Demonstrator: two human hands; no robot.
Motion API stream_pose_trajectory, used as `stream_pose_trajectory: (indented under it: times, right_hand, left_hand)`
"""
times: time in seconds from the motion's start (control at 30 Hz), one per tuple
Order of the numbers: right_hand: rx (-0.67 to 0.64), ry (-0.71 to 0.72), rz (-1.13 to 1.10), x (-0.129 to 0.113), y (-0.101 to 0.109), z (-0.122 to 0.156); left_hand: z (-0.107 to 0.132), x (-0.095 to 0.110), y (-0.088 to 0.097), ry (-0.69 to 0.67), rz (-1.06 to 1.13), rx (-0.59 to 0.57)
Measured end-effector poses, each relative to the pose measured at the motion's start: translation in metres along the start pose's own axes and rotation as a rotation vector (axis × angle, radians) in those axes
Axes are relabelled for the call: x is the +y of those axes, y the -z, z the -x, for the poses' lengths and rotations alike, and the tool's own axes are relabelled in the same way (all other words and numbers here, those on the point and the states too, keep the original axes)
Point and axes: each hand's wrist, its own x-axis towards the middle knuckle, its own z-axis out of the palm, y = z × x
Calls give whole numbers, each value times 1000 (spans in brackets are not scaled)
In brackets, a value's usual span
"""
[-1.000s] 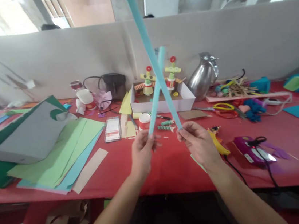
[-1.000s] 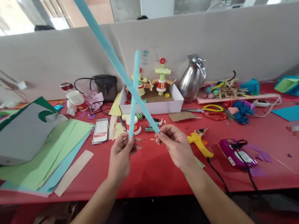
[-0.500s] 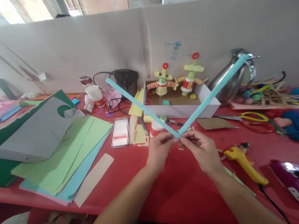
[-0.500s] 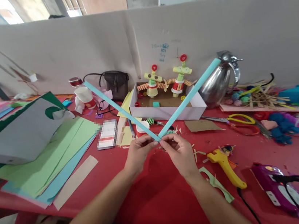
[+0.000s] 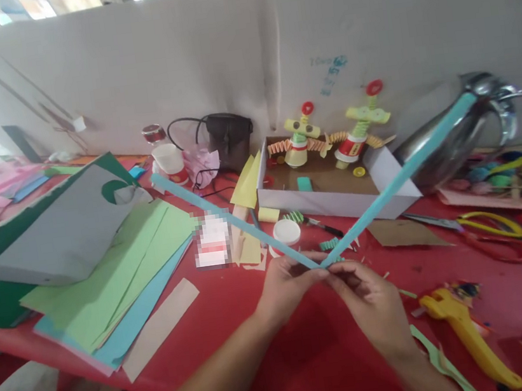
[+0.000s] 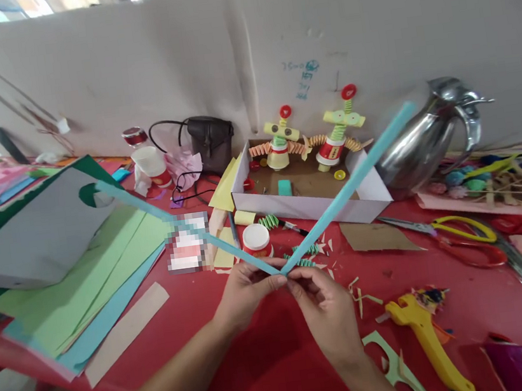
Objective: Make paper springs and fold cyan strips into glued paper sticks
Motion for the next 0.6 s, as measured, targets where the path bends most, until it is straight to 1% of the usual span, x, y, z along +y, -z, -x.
stream_pose_trajectory:
  times: [0.1, 0.2, 0.27, 0.37, 0.47, 0.53, 0.6]
  right_hand:
    - [-13, 13, -2, 5, 0, -1]
    - [-6, -15, -9, 8, 1, -1]
    - [4, -42, -1, 9, 2, -1]
    - [35, -73, 20, 7, 4, -2]
    - [34, -80, 13, 5, 5, -4]
    - [18, -86, -6, 4, 6, -5]
    - [0, -105, -50, 5, 7, -6]
  left_hand:
    - [-3, 1, 2, -77, -113, -7]
    - [-4, 2, 4, -138, -220, 23]
    - [-3, 3, 3, -115, -203, 32]
    - [-2, 1, 1, -58, -105, 80]
    - [-1, -3, 1, 5, -28, 117]
    - [-2, -5, 1, 34, -19, 72]
    - [-3, -5, 0, 33, -27, 10]
